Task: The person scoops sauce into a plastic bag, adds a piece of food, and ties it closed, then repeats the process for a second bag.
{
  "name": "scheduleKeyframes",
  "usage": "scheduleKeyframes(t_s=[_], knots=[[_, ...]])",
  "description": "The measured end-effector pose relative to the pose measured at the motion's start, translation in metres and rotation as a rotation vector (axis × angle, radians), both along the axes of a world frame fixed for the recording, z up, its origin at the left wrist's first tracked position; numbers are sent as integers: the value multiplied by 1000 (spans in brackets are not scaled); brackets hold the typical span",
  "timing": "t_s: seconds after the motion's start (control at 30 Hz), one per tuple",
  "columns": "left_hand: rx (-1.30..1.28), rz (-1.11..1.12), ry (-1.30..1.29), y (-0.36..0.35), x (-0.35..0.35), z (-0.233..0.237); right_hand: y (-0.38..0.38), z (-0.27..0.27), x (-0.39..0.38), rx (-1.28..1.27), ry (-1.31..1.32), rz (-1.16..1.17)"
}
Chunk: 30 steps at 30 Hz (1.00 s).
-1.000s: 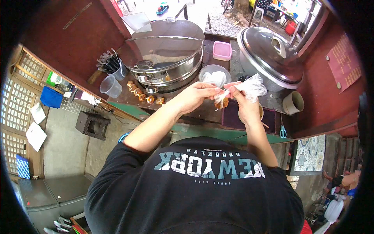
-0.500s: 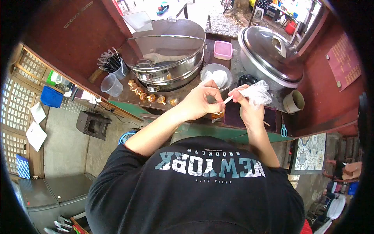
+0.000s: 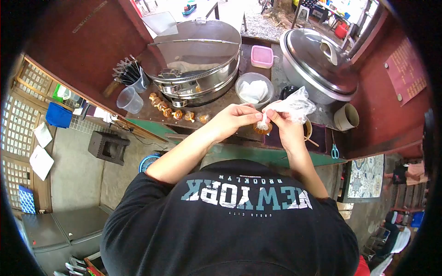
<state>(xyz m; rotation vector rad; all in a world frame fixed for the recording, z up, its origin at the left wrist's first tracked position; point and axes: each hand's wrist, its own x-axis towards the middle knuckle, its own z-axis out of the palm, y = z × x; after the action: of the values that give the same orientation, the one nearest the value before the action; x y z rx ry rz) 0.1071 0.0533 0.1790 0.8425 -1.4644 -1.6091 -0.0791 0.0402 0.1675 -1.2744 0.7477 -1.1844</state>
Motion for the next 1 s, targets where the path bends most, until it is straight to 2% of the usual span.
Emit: scheduleKeyframes(t_s=[0.03,0.13,0.23,0.5,0.63,0.77,0.83,1.0], knots=[[51,3,62,0,0,0,1,2,1,2,-3,9],[3,-65,-44,1,5,4,4,2,4,6,-30,34],[-7,-65,-31,-1,5,2,7,0,5,14,-84,36],[-169,-54,-145,12,-1,11,21,3,1,94,-224,64],[-201,-8,-190,20,1,11,25,1,0,129,-119,152],[-172,32,-231,23,2,0,33,4,-1,-29,166,121],[-68,-5,-197,23,0,1,35,3,-1,28,129,91],[-35,26,-119,22,-1,-10,34,0,0,1,155,49]])
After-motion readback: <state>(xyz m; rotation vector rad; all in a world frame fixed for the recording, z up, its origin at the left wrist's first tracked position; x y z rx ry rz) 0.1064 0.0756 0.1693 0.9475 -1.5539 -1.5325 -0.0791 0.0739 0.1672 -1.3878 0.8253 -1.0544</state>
